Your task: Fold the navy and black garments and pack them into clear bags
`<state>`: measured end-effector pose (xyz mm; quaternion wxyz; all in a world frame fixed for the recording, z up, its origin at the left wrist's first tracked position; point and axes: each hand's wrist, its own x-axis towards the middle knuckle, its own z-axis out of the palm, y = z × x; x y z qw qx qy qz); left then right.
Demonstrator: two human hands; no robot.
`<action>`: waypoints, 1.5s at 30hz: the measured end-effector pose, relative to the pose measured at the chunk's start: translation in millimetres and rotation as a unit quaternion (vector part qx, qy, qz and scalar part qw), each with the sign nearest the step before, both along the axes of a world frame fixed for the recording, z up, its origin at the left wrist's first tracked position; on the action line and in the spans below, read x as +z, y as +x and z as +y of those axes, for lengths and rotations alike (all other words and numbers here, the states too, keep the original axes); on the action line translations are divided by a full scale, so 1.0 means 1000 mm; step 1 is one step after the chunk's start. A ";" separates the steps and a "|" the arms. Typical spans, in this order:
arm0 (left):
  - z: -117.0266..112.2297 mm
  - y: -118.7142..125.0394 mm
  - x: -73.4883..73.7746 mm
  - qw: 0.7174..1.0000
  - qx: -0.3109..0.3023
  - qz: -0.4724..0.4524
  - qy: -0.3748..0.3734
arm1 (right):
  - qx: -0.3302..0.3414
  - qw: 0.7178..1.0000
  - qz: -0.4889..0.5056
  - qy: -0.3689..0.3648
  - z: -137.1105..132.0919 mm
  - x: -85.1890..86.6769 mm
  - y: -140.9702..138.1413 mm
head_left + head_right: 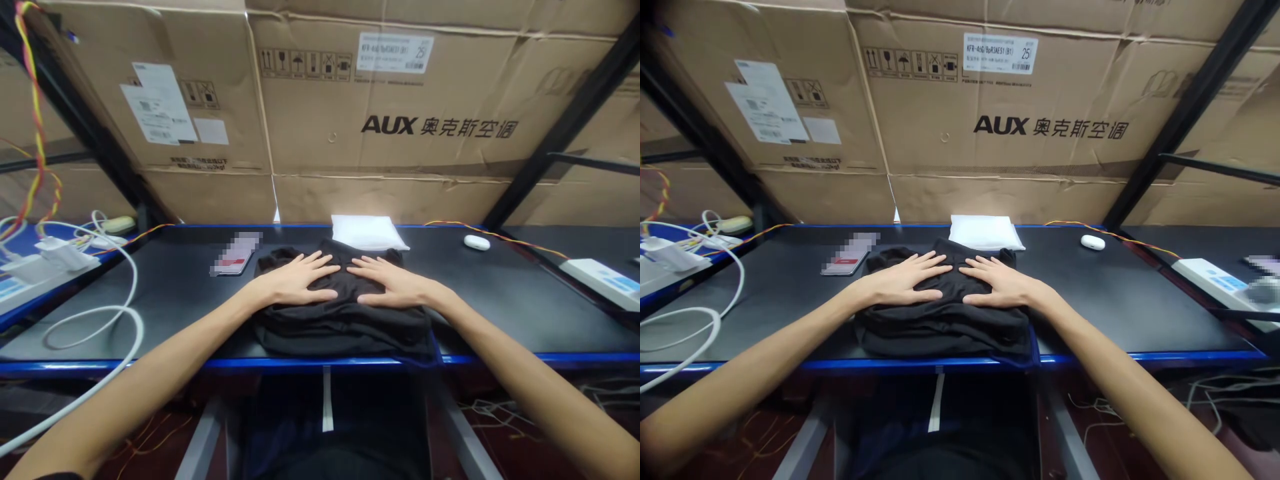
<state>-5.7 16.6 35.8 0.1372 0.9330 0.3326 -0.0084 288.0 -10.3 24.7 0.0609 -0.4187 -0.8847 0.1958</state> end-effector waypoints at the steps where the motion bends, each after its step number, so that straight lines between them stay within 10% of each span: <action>1: 0.000 0.001 0.001 1.000 0.003 -0.009 0.003 | -0.007 1.000 0.014 0.004 0.000 0.000 0.000; 13: 0.055 0.011 0.014 0.962 0.097 -0.184 0.179 | -0.188 0.928 0.122 0.296 0.022 0.009 0.033; 23: 0.084 0.022 0.001 0.957 0.111 -0.218 0.155 | -0.241 0.939 0.089 0.227 0.023 0.012 0.050; 32: 0.058 -0.005 0.018 0.950 0.007 -0.280 0.138 | -0.160 0.953 0.192 0.170 0.002 0.018 0.056; 45: 0.026 -0.025 0.011 0.985 -0.055 -0.122 0.107 | -0.052 0.985 0.106 0.125 -0.018 -0.002 0.055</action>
